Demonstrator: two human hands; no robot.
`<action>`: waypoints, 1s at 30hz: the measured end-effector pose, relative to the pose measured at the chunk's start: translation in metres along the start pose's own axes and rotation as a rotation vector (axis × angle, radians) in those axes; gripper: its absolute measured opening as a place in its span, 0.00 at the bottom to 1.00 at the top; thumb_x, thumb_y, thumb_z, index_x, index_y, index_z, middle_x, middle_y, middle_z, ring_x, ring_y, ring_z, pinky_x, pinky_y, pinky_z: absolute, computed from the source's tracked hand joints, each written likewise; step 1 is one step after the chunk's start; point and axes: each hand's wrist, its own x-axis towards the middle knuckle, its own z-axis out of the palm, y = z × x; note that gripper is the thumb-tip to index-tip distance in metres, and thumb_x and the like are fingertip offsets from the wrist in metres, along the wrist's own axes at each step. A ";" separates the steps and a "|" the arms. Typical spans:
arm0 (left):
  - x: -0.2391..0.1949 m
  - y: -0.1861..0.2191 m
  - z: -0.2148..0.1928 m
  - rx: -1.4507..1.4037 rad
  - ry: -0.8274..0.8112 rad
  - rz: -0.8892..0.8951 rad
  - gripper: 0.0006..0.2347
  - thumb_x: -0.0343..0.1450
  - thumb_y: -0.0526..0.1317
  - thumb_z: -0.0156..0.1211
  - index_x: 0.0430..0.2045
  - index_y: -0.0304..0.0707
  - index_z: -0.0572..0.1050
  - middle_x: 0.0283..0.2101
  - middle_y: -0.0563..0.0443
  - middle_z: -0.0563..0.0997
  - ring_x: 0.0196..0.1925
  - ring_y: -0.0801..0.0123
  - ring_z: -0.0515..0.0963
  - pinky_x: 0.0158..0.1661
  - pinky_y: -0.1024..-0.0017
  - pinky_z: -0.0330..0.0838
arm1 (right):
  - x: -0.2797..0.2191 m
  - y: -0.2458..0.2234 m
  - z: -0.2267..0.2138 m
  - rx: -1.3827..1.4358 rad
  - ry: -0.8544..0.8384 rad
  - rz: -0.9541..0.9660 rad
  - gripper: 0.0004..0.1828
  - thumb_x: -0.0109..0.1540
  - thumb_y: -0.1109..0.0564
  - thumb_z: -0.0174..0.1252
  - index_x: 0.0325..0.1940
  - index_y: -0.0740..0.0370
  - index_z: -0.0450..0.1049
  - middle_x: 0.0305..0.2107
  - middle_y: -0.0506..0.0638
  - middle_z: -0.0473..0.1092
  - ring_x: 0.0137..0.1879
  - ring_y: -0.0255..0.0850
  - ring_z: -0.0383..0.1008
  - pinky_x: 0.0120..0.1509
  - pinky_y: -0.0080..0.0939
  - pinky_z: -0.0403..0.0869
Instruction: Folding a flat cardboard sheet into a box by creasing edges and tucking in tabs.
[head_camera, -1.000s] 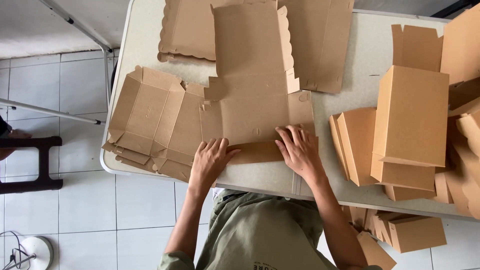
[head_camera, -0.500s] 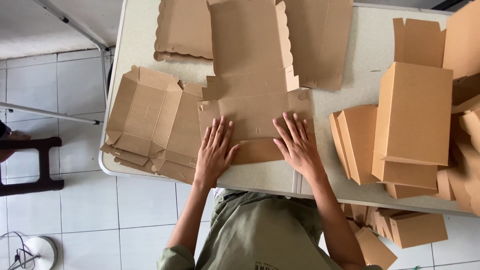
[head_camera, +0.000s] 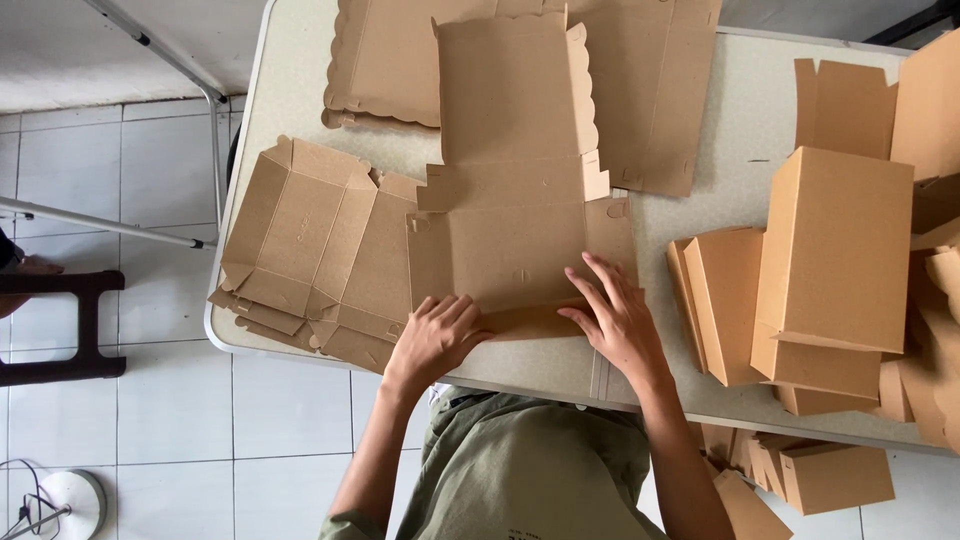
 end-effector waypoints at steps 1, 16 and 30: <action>0.003 0.007 -0.014 0.000 0.001 -0.004 0.14 0.69 0.58 0.62 0.29 0.51 0.72 0.30 0.63 0.71 0.36 0.70 0.78 0.41 0.68 0.70 | -0.001 -0.006 -0.010 0.001 -0.003 -0.003 0.32 0.63 0.37 0.58 0.69 0.47 0.69 0.67 0.51 0.62 0.70 0.49 0.65 0.74 0.53 0.64; 0.006 0.039 -0.189 0.066 0.404 0.235 0.05 0.71 0.25 0.61 0.35 0.32 0.80 0.45 0.48 0.85 0.46 0.60 0.82 0.40 0.73 0.73 | -0.040 -0.035 -0.150 0.276 0.197 -0.069 0.29 0.54 0.70 0.70 0.58 0.68 0.72 0.48 0.51 0.78 0.49 0.39 0.82 0.53 0.39 0.79; 0.011 0.042 -0.199 0.045 0.534 0.249 0.13 0.73 0.27 0.53 0.23 0.53 0.75 0.36 0.69 0.85 0.41 0.81 0.81 0.48 0.77 0.46 | -0.004 -0.019 -0.109 0.779 -0.188 0.422 0.26 0.59 0.73 0.55 0.55 0.48 0.76 0.59 0.43 0.74 0.49 0.32 0.70 0.46 0.32 0.59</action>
